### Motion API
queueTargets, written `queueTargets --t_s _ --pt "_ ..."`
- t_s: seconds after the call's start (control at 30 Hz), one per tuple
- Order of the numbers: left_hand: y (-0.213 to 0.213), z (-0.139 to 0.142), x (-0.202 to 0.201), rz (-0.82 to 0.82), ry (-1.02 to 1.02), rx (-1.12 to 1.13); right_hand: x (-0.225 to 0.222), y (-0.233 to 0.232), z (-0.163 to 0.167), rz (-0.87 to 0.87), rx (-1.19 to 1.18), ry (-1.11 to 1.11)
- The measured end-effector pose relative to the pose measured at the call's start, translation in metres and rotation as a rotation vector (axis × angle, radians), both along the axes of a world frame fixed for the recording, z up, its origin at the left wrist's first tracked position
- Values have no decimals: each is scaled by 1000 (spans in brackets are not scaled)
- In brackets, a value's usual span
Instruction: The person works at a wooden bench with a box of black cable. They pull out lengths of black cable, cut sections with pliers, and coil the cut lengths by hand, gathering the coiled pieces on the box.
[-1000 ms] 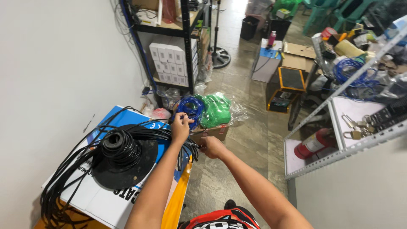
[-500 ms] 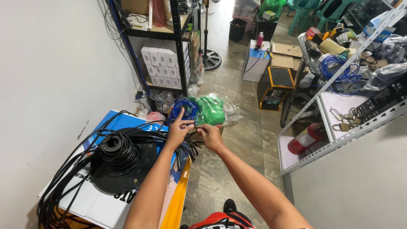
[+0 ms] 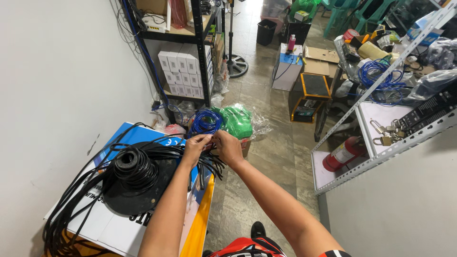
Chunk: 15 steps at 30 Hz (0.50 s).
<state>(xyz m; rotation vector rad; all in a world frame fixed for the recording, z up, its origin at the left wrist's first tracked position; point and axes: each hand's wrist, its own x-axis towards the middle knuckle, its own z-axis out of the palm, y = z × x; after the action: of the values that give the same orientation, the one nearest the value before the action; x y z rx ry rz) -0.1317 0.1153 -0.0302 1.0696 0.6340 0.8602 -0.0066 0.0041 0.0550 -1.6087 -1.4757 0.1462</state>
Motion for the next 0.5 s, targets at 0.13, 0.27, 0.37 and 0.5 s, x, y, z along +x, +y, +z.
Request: queueTargets --t_s 0.13,0.27,0.37,0.5 --pt "2 3 -1 -37 46 16 7 5 0 3 -27 -136" --pt "5 0 1 -60 99 52 16 13 -6 2 -133 -217" --pt "6 -1 2 -72 157 70 22 15 -13 44 -117 -189" --pt "7 1 0 -117 177 59 25 15 -17 86 -78 -93"
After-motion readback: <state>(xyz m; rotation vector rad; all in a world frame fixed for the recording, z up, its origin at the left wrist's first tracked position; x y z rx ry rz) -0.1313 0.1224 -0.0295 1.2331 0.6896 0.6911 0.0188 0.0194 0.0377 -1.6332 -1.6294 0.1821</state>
